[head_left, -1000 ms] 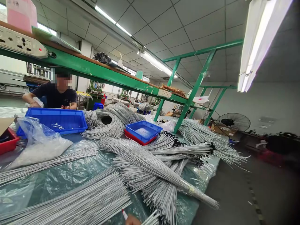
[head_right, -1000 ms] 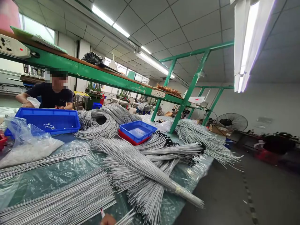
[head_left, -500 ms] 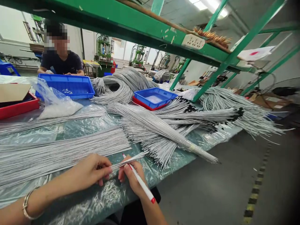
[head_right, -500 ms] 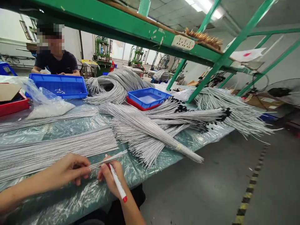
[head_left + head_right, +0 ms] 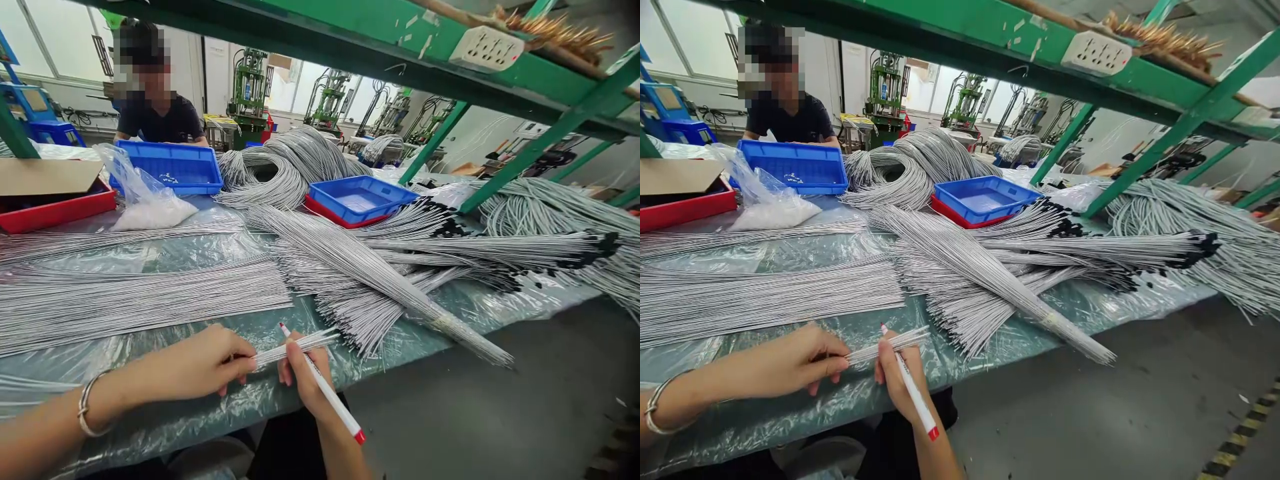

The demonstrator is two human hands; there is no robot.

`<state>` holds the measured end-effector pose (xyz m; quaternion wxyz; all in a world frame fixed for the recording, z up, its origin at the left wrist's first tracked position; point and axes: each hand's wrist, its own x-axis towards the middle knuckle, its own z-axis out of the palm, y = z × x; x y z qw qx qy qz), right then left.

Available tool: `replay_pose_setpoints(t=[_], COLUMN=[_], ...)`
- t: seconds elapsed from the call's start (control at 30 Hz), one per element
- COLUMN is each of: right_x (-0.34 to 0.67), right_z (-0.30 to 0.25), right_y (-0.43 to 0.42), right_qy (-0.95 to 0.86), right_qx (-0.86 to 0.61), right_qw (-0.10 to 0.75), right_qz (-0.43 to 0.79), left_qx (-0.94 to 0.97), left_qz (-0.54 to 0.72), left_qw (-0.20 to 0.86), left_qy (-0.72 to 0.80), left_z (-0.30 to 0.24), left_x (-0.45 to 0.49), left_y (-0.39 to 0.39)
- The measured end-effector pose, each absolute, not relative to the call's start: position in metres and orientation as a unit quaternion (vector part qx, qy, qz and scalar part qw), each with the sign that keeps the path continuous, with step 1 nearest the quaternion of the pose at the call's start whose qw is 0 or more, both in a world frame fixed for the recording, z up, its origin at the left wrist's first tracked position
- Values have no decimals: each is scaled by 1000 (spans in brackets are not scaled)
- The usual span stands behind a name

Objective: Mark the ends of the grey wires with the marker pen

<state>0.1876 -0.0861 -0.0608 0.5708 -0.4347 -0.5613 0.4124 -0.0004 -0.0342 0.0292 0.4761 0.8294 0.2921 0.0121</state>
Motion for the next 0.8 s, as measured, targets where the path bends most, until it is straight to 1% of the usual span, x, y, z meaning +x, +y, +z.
replay_pose_setpoints(t=[0.1, 0.2, 0.3, 0.33, 0.4, 0.47, 0.57, 0.63, 0.7, 0.8], right_x=[189, 201, 223, 230, 238, 239, 230, 224, 222, 227], right_z=[-59, -59, -59, -58, -57, -56, -55, -57, -60, -62], right_y=[-86, -87, -89, -89, -90, -91, -90, -90, -90, -92], right_qy=[-540, -558, -518, -511, -536, -587, -628, -640, -624, -516], right_qx=[-444, -437, -461, -475, -496, -499, -507, -508, -504, -523], right_qw=[579, 604, 677, 689, 675, 636, 590, 576, 598, 678], right_qz=[419, 364, 246, 198, 107, 55, 23, 18, 17, 29], left_qx=[853, 832, 792, 782, 771, 766, 754, 746, 746, 747], left_qz=[40, 38, 20, 13, 1, -3, 1, 8, 21, 41], left_qw=[425, 461, 516, 527, 539, 546, 563, 575, 578, 579], left_qy=[302, 307, 326, 331, 338, 339, 338, 336, 331, 324], left_z=[27, 28, 30, 31, 30, 29, 27, 27, 27, 29], left_x=[8, 12, 12, 11, 11, 12, 17, 21, 23, 23], left_y=[-40, -39, -33, -30, -27, -25, -24, -24, -24, -25])
